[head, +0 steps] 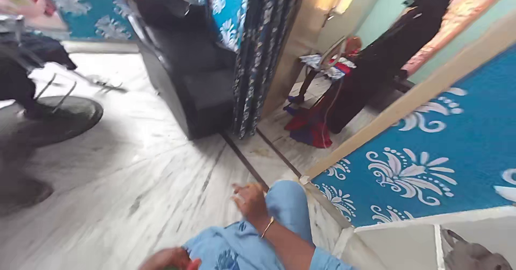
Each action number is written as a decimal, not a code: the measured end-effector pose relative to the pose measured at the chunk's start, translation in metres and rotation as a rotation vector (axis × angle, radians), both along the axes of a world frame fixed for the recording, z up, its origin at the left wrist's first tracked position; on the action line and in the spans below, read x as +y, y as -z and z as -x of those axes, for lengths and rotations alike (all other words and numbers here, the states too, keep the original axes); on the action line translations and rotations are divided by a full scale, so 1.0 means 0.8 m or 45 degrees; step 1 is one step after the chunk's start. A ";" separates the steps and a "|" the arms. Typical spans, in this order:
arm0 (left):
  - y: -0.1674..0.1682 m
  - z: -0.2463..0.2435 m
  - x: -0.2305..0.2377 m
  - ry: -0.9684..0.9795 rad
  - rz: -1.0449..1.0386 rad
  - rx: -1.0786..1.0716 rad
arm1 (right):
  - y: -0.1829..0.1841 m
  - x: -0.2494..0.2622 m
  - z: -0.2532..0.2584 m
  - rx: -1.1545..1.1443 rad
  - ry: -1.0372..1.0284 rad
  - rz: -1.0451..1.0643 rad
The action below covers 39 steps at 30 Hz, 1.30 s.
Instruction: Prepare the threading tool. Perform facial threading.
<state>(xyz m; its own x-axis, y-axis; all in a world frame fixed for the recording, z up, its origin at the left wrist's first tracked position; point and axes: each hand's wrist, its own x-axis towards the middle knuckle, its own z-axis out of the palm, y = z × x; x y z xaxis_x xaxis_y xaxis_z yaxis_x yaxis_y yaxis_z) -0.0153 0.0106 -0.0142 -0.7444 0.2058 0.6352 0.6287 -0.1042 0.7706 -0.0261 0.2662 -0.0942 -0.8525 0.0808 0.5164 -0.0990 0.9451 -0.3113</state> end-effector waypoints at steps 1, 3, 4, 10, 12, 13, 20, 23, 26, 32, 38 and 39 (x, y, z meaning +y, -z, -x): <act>-0.004 0.005 -0.008 -0.109 0.001 0.006 | -0.006 0.006 -0.001 0.101 0.038 -0.028; -0.008 0.016 -0.019 -0.329 -0.022 0.032 | -0.017 0.010 -0.008 0.248 0.085 -0.112; -0.007 0.020 -0.024 -0.401 -0.035 0.027 | -0.020 0.009 -0.012 0.292 0.095 -0.153; 0.031 0.032 -0.051 -0.545 -0.027 -0.185 | -0.020 0.010 -0.018 0.345 0.085 -0.210; 0.045 0.035 -0.056 -0.550 -0.042 -0.292 | -0.016 0.011 -0.017 0.320 0.076 -0.212; 0.051 0.038 -0.058 -0.541 -0.064 -0.365 | -0.014 0.010 -0.016 0.307 0.064 -0.211; 0.116 0.066 -0.064 -0.699 0.312 -0.746 | 0.008 0.008 -0.003 0.090 0.021 -0.241; 0.124 0.077 -0.062 -0.761 0.551 -0.955 | 0.021 -0.001 0.002 -0.136 -0.012 -0.195; 0.122 0.086 -0.058 -0.822 0.674 -1.058 | 0.025 -0.014 0.004 -0.244 -0.086 -0.135; 0.122 0.066 -0.075 -0.557 -0.033 -0.997 | -0.012 -0.004 -0.009 -0.124 -0.130 -0.173; 0.065 0.035 -0.081 -0.251 -0.431 -0.790 | -0.087 -0.012 -0.037 0.145 -0.047 -0.077; 0.057 0.034 -0.080 -0.214 -0.428 -0.733 | -0.099 -0.013 -0.041 0.164 -0.032 -0.055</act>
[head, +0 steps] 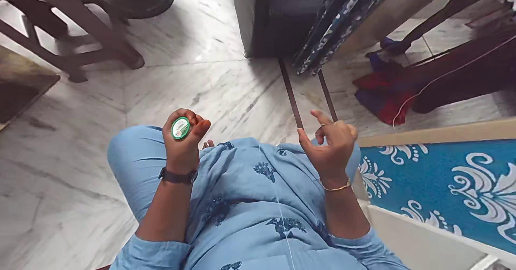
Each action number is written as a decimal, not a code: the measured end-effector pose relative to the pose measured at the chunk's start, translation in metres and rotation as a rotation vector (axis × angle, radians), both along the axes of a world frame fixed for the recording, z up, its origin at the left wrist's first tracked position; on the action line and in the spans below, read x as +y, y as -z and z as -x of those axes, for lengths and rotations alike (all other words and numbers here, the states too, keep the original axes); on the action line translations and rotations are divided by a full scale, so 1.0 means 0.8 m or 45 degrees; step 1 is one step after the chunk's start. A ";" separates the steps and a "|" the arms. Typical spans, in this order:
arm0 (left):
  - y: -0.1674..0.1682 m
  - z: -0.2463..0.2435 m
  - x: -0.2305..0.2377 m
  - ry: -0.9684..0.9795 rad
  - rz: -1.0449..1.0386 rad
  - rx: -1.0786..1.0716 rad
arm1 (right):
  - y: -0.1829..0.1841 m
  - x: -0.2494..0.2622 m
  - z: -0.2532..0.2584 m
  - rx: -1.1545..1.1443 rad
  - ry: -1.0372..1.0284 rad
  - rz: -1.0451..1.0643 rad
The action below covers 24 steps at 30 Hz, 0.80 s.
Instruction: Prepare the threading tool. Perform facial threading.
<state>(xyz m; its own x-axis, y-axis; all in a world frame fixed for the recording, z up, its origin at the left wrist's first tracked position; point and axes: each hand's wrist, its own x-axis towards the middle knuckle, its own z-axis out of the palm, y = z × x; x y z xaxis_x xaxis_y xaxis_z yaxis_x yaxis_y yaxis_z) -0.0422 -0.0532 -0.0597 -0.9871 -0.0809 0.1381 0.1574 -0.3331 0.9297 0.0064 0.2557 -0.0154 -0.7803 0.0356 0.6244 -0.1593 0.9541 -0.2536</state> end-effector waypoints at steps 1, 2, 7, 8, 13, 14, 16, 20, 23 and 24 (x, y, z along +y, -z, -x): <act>-0.006 0.001 0.001 0.022 0.009 0.067 | -0.010 0.000 -0.002 0.018 0.019 0.015; -0.011 0.002 0.002 0.035 0.032 0.130 | -0.017 0.001 -0.004 0.026 0.043 0.018; 0.002 0.012 0.009 -0.020 0.291 0.148 | -0.019 0.009 -0.001 -0.059 0.142 -0.014; 0.012 0.014 0.011 -0.050 0.342 0.076 | -0.012 0.010 0.000 -0.084 0.145 -0.001; 0.057 0.031 0.012 -0.166 0.872 -0.442 | 0.050 0.003 0.011 -0.237 0.100 0.031; 0.060 0.036 0.013 -0.170 0.975 -0.522 | 0.064 0.001 0.014 -0.307 0.084 0.043; 0.062 0.043 0.015 -0.185 1.144 -0.608 | 0.085 0.000 0.021 -0.457 0.035 0.088; 0.059 0.043 0.015 -0.190 1.195 -0.497 | 0.089 0.004 0.028 -0.496 -0.022 0.135; 0.052 0.033 0.005 -0.140 0.825 -0.298 | 0.069 0.008 0.022 -0.377 0.035 0.120; 0.039 0.029 0.000 -0.110 0.701 -0.226 | 0.059 0.006 0.019 -0.305 0.078 0.116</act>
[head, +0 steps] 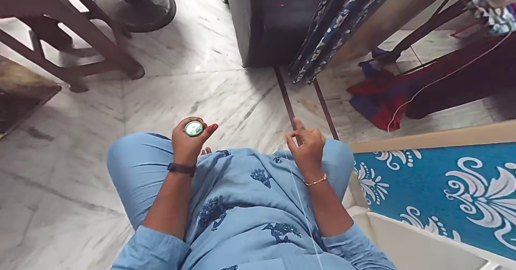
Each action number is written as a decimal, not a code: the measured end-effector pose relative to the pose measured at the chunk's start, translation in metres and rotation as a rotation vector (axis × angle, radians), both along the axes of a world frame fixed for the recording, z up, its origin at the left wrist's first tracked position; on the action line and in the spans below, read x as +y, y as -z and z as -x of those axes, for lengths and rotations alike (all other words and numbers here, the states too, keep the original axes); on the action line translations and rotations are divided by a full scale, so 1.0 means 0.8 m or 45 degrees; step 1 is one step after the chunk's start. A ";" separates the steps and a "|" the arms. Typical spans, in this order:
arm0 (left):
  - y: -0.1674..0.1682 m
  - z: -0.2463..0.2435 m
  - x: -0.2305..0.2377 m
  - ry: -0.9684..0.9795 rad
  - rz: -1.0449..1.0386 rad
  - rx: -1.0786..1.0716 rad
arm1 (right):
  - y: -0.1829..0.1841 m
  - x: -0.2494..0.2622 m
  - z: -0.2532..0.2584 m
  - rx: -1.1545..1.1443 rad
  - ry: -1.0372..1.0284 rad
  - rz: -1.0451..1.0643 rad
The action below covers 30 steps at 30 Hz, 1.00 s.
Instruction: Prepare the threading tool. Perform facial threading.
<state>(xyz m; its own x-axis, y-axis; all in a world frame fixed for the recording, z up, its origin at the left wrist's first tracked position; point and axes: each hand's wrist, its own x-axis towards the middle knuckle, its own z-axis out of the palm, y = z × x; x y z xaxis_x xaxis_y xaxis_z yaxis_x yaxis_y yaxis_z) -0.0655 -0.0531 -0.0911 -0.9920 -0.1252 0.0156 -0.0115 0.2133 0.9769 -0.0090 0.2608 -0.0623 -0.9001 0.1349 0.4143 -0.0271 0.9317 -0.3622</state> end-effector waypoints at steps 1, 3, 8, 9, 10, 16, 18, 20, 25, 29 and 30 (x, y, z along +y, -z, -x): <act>-0.017 -0.004 -0.006 0.058 -0.075 0.093 | -0.013 -0.003 -0.004 0.078 0.044 -0.013; -0.058 -0.014 -0.018 0.232 -0.148 0.281 | -0.041 -0.010 -0.018 0.246 0.108 -0.034; -0.129 -0.027 -0.035 0.282 -0.129 0.535 | -0.104 -0.025 -0.036 0.427 0.163 -0.036; -0.129 -0.026 -0.034 0.216 -0.079 0.499 | -0.106 -0.025 -0.036 0.432 0.151 -0.018; -0.123 -0.024 -0.033 0.149 -0.001 0.448 | -0.103 -0.025 -0.033 0.435 0.141 -0.005; -0.019 0.005 -0.015 -0.089 0.599 -0.256 | -0.007 -0.035 -0.001 -0.066 0.026 -0.047; -0.010 0.008 -0.011 -0.104 0.669 -0.344 | 0.007 -0.041 0.004 -0.201 -0.044 -0.014; -0.031 0.002 -0.020 -0.141 0.564 -0.086 | -0.015 -0.040 0.004 -0.052 -0.049 -0.037; -0.126 -0.034 -0.049 0.129 -0.217 0.449 | -0.117 -0.027 -0.029 0.363 0.100 -0.014; -0.153 -0.047 -0.063 0.378 -0.467 0.512 | -0.148 -0.024 -0.046 0.347 0.222 -0.086; -0.150 -0.044 -0.060 0.343 -0.383 0.488 | -0.142 -0.023 -0.041 0.327 0.222 -0.083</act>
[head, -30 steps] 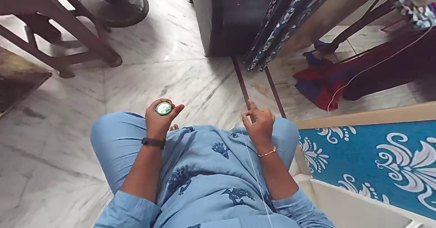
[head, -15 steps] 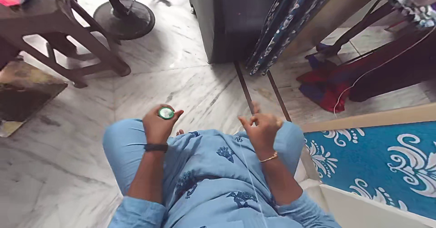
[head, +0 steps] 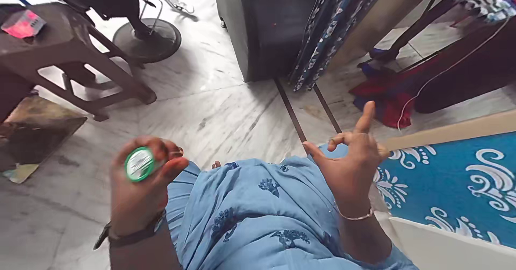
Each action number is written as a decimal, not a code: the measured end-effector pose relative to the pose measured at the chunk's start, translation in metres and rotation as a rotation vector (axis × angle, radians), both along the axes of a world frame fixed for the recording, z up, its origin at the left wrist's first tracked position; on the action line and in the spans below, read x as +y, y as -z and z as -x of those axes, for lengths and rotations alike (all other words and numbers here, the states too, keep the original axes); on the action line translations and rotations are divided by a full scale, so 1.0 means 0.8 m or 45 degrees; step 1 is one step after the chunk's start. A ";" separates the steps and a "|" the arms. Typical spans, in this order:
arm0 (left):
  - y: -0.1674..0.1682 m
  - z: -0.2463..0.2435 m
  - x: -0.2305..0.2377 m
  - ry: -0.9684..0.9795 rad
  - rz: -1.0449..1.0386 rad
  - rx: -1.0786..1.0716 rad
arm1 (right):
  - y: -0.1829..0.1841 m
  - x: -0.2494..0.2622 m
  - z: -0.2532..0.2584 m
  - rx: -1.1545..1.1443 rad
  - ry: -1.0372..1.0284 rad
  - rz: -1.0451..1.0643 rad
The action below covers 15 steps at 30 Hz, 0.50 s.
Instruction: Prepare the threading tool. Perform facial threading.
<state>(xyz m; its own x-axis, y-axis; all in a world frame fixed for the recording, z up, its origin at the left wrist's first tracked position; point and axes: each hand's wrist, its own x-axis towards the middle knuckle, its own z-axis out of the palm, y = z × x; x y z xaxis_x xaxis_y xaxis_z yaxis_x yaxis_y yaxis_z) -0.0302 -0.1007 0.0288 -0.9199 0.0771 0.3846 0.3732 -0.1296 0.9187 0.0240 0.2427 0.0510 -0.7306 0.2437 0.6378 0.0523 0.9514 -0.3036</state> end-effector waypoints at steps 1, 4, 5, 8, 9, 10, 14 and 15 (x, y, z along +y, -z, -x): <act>0.008 0.006 0.006 -0.094 0.113 -0.047 | 0.010 0.002 0.007 -0.032 -0.011 0.014; 0.075 0.038 0.022 -0.401 0.599 -0.353 | 0.057 -0.001 0.030 -0.300 -0.082 0.078; 0.100 0.048 0.027 -0.445 0.731 -0.511 | 0.077 -0.005 0.039 -0.367 -0.117 0.099; 0.124 0.058 0.035 -0.510 0.899 -0.759 | 0.102 -0.015 0.052 -0.455 -0.220 0.104; 0.115 0.052 0.032 -0.539 0.833 -0.688 | 0.094 -0.014 0.050 -0.391 -0.234 0.064; 0.100 0.044 0.023 -0.549 0.709 -0.561 | 0.079 -0.011 0.043 -0.307 -0.235 0.036; 0.009 0.011 -0.015 -0.134 0.086 -0.002 | -0.001 0.003 0.007 -0.001 -0.158 0.051; -0.004 0.008 -0.023 0.018 -0.006 0.109 | -0.014 0.004 0.002 0.044 -0.142 0.057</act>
